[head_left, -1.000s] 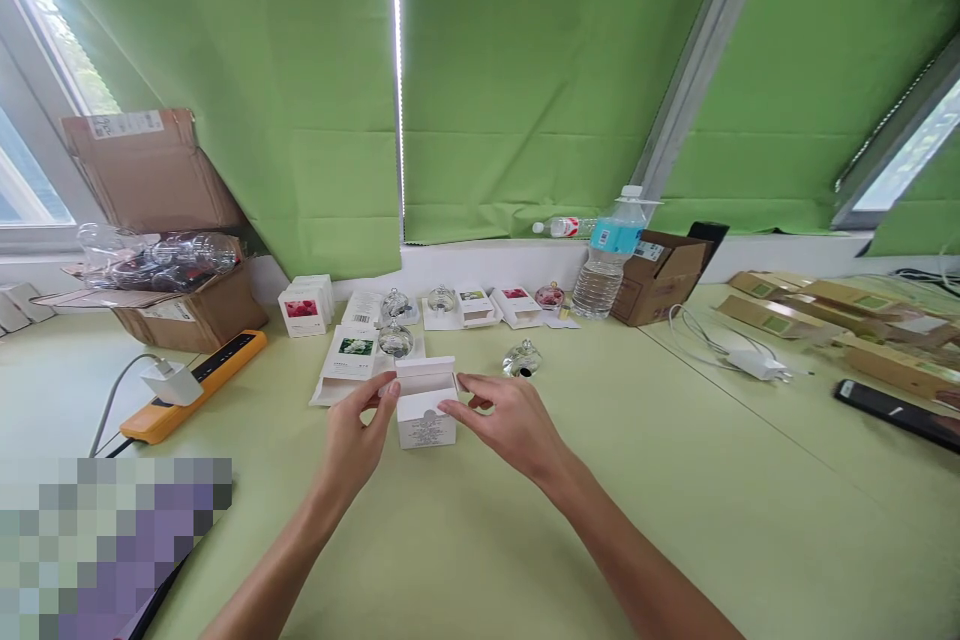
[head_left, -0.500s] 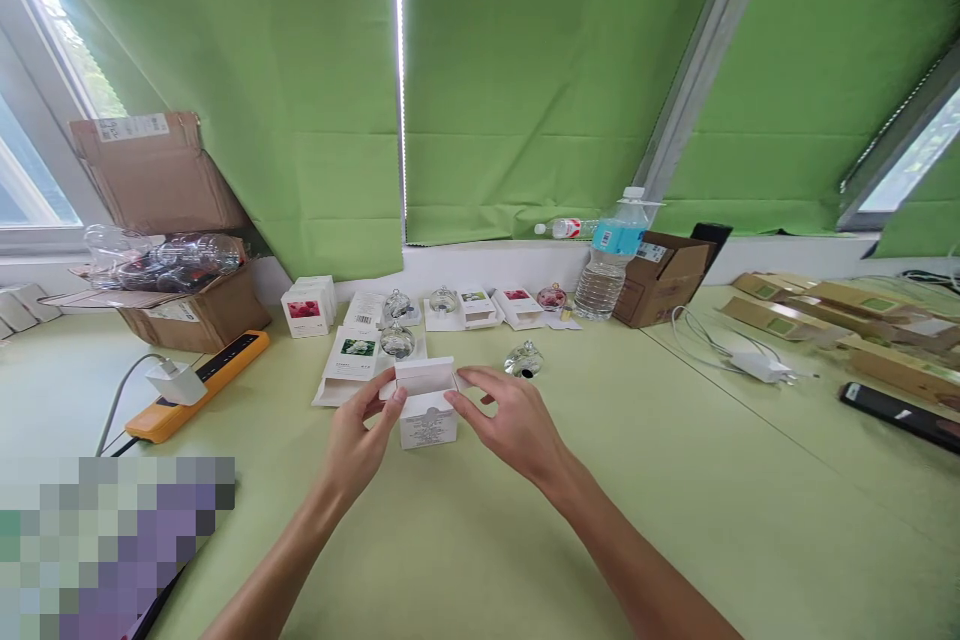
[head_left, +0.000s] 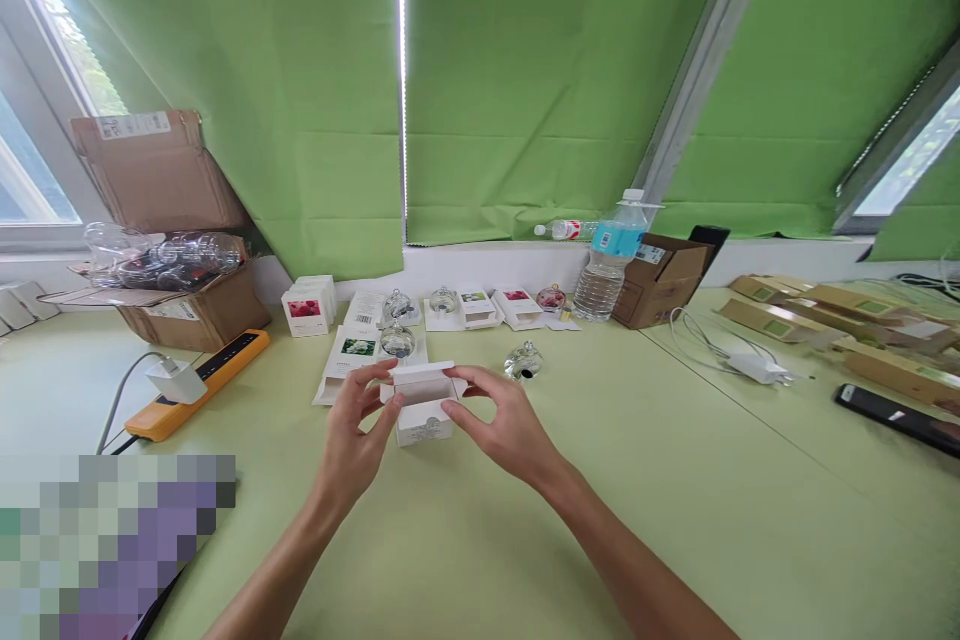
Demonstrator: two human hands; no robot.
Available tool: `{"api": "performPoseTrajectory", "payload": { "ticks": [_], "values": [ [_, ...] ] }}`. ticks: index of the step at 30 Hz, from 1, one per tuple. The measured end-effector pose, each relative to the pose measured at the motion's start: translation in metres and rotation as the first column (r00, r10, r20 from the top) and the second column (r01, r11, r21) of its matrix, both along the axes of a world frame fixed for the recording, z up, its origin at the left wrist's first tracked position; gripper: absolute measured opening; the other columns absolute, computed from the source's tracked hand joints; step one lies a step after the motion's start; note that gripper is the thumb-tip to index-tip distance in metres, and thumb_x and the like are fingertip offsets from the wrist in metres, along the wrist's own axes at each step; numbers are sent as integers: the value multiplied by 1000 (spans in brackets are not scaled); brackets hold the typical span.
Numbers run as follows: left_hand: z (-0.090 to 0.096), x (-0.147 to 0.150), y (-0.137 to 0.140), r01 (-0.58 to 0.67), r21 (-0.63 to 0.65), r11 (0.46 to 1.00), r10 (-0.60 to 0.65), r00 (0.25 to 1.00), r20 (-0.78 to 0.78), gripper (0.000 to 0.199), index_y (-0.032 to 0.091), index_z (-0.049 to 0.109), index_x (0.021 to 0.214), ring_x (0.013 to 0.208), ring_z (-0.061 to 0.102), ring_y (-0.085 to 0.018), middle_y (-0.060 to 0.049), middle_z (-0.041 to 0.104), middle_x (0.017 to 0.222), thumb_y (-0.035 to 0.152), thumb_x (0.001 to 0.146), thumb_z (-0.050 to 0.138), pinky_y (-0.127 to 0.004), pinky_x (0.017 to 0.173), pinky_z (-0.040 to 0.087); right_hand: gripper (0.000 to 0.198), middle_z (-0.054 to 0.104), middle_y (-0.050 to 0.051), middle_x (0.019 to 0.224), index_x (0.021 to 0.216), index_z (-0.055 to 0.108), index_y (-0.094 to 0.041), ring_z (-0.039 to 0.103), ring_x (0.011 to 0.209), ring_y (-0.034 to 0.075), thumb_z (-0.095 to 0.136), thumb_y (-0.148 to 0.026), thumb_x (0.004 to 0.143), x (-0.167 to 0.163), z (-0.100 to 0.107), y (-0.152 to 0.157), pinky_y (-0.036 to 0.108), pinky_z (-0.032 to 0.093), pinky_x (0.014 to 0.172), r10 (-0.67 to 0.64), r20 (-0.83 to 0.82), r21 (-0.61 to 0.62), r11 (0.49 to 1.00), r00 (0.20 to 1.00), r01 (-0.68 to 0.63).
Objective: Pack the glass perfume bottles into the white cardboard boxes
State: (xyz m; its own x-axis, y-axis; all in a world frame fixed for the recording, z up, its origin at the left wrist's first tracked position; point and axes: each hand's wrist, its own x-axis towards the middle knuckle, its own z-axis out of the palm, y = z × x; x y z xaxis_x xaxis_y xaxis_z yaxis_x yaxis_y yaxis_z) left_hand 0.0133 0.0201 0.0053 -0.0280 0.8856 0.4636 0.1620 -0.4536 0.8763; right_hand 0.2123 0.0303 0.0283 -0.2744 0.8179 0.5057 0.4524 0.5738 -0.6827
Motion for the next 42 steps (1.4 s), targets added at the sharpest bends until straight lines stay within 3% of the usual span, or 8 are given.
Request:
{"api": "performPoseTrajectory", "payload": {
  "ticks": [3, 5, 9, 17, 24, 31, 38, 42],
  "values": [
    [-1, -2, 2, -38, 10, 999, 39, 994, -99, 15, 23, 60, 98, 119, 49, -22, -6, 54, 126, 32, 87, 55, -29, 88, 45, 35, 63, 4, 117, 117, 60, -26, 59, 99, 20, 60, -34, 83, 1, 0, 0, 35, 51, 86, -6, 14, -46, 999, 1000, 6],
    [-2, -3, 4, -45, -24, 999, 42, 990, -133, 22, 23, 61, 104, 112, 52, -21, -6, 58, 118, 35, 87, 54, -29, 86, 45, 38, 62, 4, 117, 119, 59, -26, 59, 97, 20, 60, -35, 83, 1, -1, 1, 35, 51, 85, 0, 11, -77, 997, 1000, 1],
    [-3, -4, 5, 3, -137, 991, -15, 996, -86, 36, 22, 55, 117, 93, 59, -18, -5, 61, 106, 39, 85, 56, -29, 80, 47, 43, 60, 6, 120, 124, 57, -26, 59, 97, 21, 60, -39, 83, 1, -2, 1, 35, 52, 83, 18, -1, -132, 991, 1000, -18],
    [3, -1, 2, 42, -190, 981, -46, 999, -14, 46, 21, 50, 124, 89, 61, -18, -5, 63, 101, 42, 83, 57, -31, 80, 48, 45, 57, 5, 126, 127, 54, -26, 60, 96, 19, 56, -43, 85, 0, -3, 2, 33, 53, 82, 18, -32, -209, 978, 999, -24],
    [-3, 2, 4, 128, -160, 979, -134, 991, -28, 74, 25, 29, 139, 111, 57, -21, -8, 57, 126, 36, 77, 67, -37, 97, 44, 58, 63, 6, 106, 139, 36, -27, 62, 88, 19, 49, -50, 88, -1, -7, 2, 33, 51, 77, 8, -20, -247, 969, 1000, -12],
    [-18, 0, 12, 98, -182, 978, -117, 988, -97, 42, 21, 49, 121, 103, 62, -22, -9, 63, 117, 34, 83, 59, -39, 90, 49, 80, 60, 5, 114, 146, 15, -31, 61, 89, 20, 58, -50, 82, -2, -9, 0, 34, 49, 77, 5, 91, -262, 965, 996, 19],
    [-19, -9, 17, 52, -250, 967, -77, 993, -90, 41, 19, 52, 118, 93, 65, -21, -10, 62, 116, 38, 82, 58, -37, 82, 52, 41, 64, 5, 111, 129, 47, -29, 61, 91, 21, 48, -39, 89, -2, -12, 1, 31, 46, 75, 30, 301, -190, 981, 953, 29],
    [-16, -14, 19, 12, -285, 959, -33, 997, -70, 44, 18, 54, 116, 86, 66, -22, -11, 63, 114, 42, 80, 59, -36, 76, 54, 40, 64, 7, 115, 127, 52, -25, 60, 99, 23, 47, -37, 90, -3, -15, 0, 32, 45, 81, 47, 417, -149, 989, 908, 18]
  ]
}}
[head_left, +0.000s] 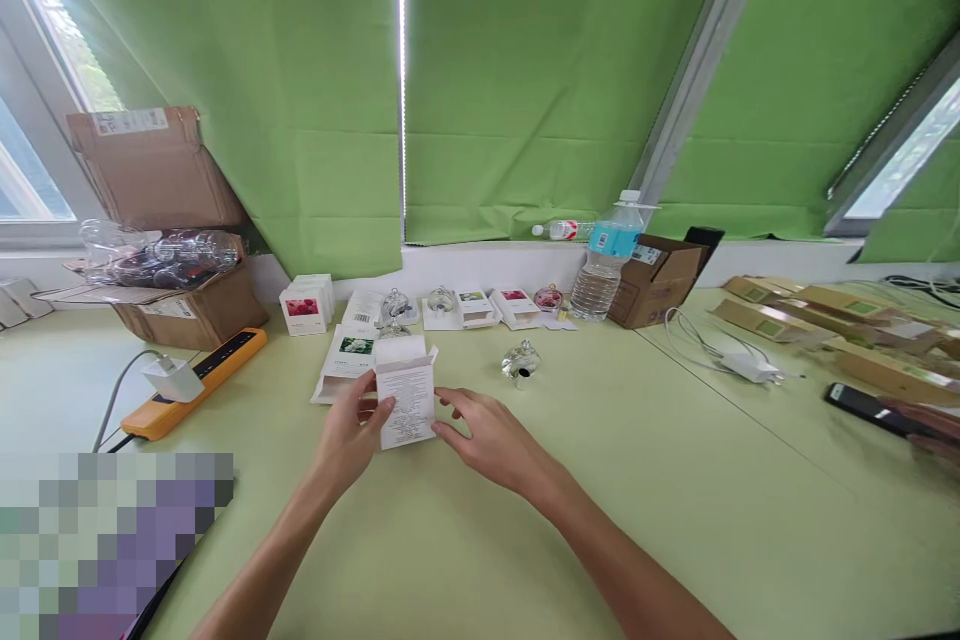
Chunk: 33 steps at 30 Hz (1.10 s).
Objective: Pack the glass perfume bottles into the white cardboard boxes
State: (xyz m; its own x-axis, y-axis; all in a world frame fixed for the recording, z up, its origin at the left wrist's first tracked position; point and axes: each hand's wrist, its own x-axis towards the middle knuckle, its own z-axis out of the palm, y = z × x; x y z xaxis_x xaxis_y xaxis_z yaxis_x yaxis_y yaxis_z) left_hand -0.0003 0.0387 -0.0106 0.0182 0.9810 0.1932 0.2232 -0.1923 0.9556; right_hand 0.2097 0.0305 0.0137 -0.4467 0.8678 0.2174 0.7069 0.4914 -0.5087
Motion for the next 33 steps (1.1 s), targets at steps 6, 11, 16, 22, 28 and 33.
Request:
{"api": "performPoseTrajectory", "payload": {
  "ticks": [6, 11, 16, 22, 28, 33],
  "values": [
    [5, -11, 2, -194, -66, 979, 193, 981, -24, 49, 18, 52, 120, 79, 66, -20, -11, 64, 109, 40, 77, 59, -33, 66, 55, 39, 64, 9, 116, 123, 58, -21, 60, 103, 24, 45, -38, 91, 2, -4, 0, 33, 44, 87, 17, 109, 21, 1000, 994, -19],
    [3, -26, 7, -287, -92, 953, 278, 955, -100, 53, 19, 45, 127, 78, 66, -19, -14, 61, 115, 40, 80, 55, -34, 67, 55, 36, 67, 8, 111, 119, 61, -22, 62, 99, 25, 46, -38, 90, 4, -8, 2, 34, 45, 83, 26, 106, 21, 999, 994, -29],
    [-2, -33, 11, -356, -54, 933, 339, 920, -196, 52, 21, 41, 130, 85, 65, -20, -14, 56, 123, 33, 81, 52, -34, 71, 54, 32, 68, 8, 108, 115, 64, -23, 62, 98, 25, 50, -36, 88, 5, -10, 3, 34, 45, 83, 30, 78, 22, 999, 997, -32],
    [-2, -30, 9, -359, -14, 933, 349, 913, -210, 49, 22, 43, 126, 94, 64, -22, -14, 54, 127, 29, 79, 52, -32, 70, 53, 32, 66, 8, 112, 115, 63, -24, 62, 100, 25, 48, -36, 89, 5, -8, 3, 35, 45, 83, 40, 102, 33, 999, 994, -43],
    [-3, -32, 9, -345, -17, 939, 334, 919, -211, 50, 21, 42, 127, 106, 60, -26, -16, 53, 126, 29, 78, 52, -34, 73, 53, 34, 67, 8, 111, 117, 62, -22, 62, 99, 25, 46, -37, 90, 7, -7, 2, 34, 45, 83, 20, 121, 35, 999, 992, -24],
    [-5, -33, 11, -369, 9, 929, 360, 902, -238, 58, 20, 44, 128, 109, 57, -29, -15, 57, 116, 44, 76, 57, -41, 84, 50, 33, 68, 8, 109, 115, 63, -23, 62, 98, 24, 45, -37, 91, 8, -2, 4, 34, 46, 82, -20, 85, 77, 997, 996, 13]
  ]
}}
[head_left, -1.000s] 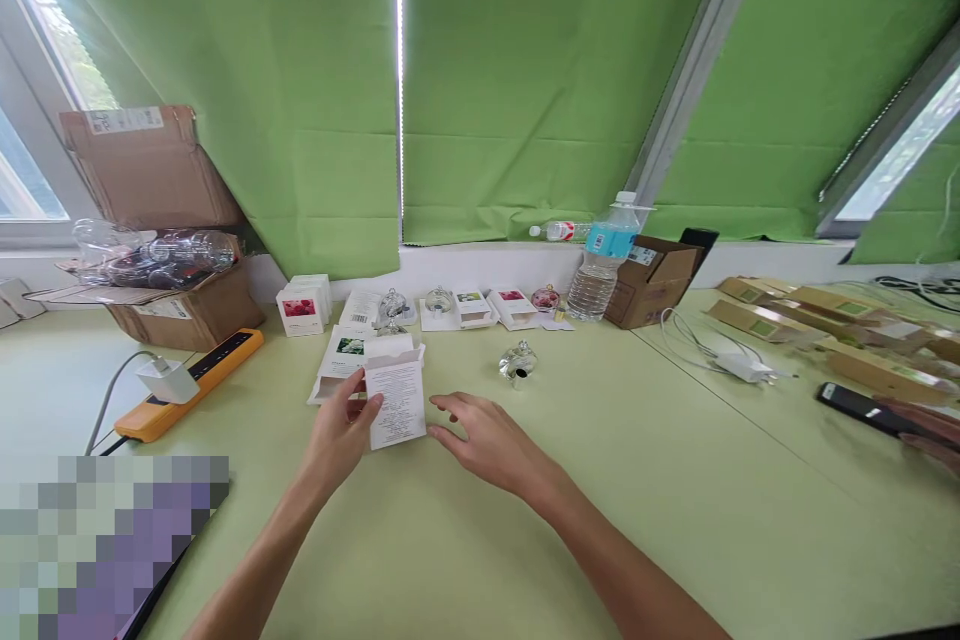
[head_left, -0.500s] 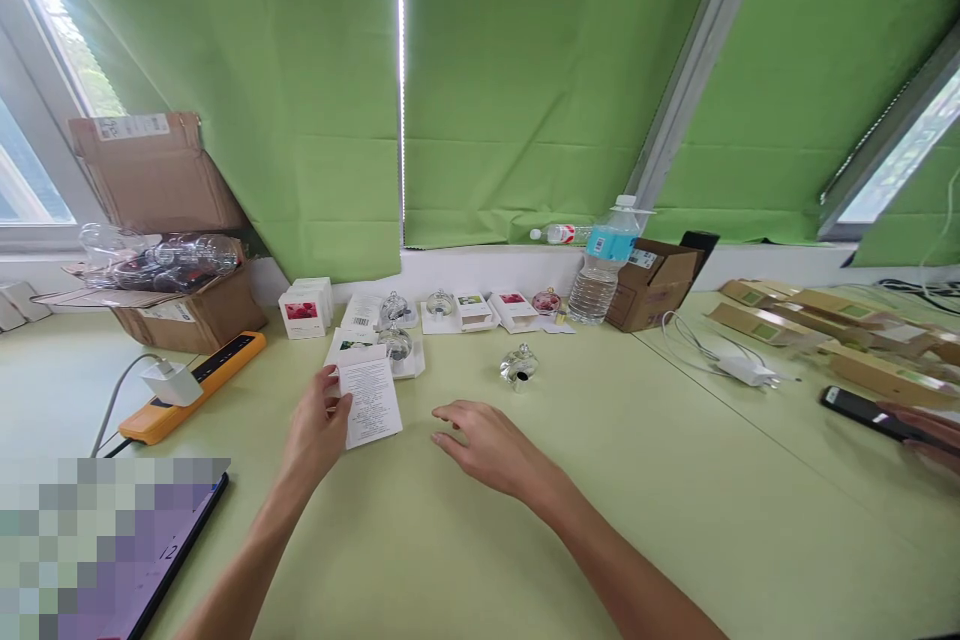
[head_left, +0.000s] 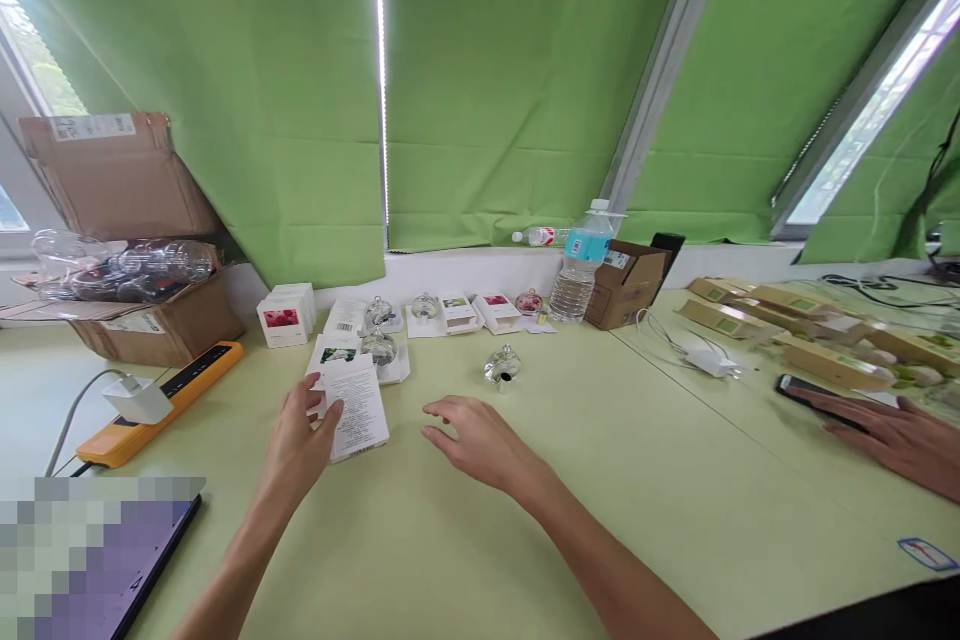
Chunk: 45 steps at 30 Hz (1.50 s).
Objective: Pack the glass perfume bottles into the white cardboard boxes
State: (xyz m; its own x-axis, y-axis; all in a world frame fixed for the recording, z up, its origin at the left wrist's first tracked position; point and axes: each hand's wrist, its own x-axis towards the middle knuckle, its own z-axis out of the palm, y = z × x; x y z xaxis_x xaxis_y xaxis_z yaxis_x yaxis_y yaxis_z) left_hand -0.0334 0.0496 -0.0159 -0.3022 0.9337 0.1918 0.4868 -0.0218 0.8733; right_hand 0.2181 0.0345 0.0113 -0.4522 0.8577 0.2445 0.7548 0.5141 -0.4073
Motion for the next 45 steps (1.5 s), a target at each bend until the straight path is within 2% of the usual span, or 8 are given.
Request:
{"api": "performPoseTrajectory", "payload": {
  "ticks": [5, 8, 11, 15, 19, 24, 40, 45],
  "values": [
    [4, 4, -3, -6, 9, 1000, 6, 1000, -2, 60, 23, 46, 127, 104, 59, -29, -14, 57, 114, 53, 76, 56, -41, 79, 51, 32, 66, 7, 110, 112, 63, -21, 62, 93, 22, 44, -34, 90, 10, 5, 13, 35, 47, 83, -160, -224, 129, 973, 961, 192],
    [8, 6, -5, -1, 23, 1000, 1, 1000, 2, 54, 24, 51, 121, 102, 60, -29, -14, 57, 115, 53, 76, 56, -39, 77, 51, 35, 64, 9, 113, 115, 60, -20, 60, 92, 22, 44, -36, 89, 25, 5, 26, 37, 49, 82, -279, -397, 179, 911, 875, 372],
    [11, 8, -8, 21, 51, 998, -20, 1000, -10, 49, 23, 56, 115, 100, 61, -28, -13, 59, 113, 53, 76, 56, -36, 73, 51, 40, 59, 10, 121, 122, 54, -19, 52, 111, 25, 45, -37, 88, 45, 2, 40, 41, 44, 92, -361, -484, 235, 824, 797, 515],
    [17, 14, -16, 31, 75, 997, -27, 998, -49, 41, 26, 58, 111, 94, 62, -26, -9, 63, 107, 52, 79, 54, -30, 64, 49, 54, 52, 13, 129, 132, 43, -13, 43, 122, 28, 46, -41, 86, 68, -9, 58, 45, 37, 100, -522, -441, 135, 766, 730, 629],
    [22, 21, -26, 25, 178, 984, -3, 992, -122, 32, 28, 61, 104, 93, 60, -23, -5, 61, 111, 50, 82, 51, -26, 59, 47, 60, 54, 15, 128, 132, 44, -12, 45, 122, 29, 50, -45, 83, 77, -25, 70, 45, 38, 98, -538, -364, 50, 804, 761, 592],
    [20, 29, -30, 152, 196, 969, -115, 975, -189, 28, 26, 62, 99, 83, 61, -19, -4, 61, 108, 46, 85, 49, -24, 55, 46, 51, 60, 12, 121, 125, 51, -15, 55, 112, 26, 50, -42, 82, 80, -34, 78, 41, 43, 93, -520, -335, 28, 828, 786, 560],
    [21, 40, -39, 293, 125, 948, -243, 918, -313, 22, 26, 61, 94, 74, 59, -16, -2, 62, 100, 39, 89, 45, -24, 57, 45, 34, 69, 6, 106, 104, 67, -22, 62, 97, 24, 52, -46, 84, 51, -14, 53, 34, 45, 84, -318, -251, 37, 941, 914, 337],
    [15, 45, -42, 336, 118, 935, -272, 888, -370, 21, 26, 59, 94, 63, 53, -12, 1, 61, 92, 38, 91, 41, -24, 59, 43, 41, 65, 2, 73, 76, 65, -20, 57, 68, 17, 40, -51, 89, 40, -8, 42, 25, 40, 64, -229, -128, 72, 968, 965, 239]
  ]
}}
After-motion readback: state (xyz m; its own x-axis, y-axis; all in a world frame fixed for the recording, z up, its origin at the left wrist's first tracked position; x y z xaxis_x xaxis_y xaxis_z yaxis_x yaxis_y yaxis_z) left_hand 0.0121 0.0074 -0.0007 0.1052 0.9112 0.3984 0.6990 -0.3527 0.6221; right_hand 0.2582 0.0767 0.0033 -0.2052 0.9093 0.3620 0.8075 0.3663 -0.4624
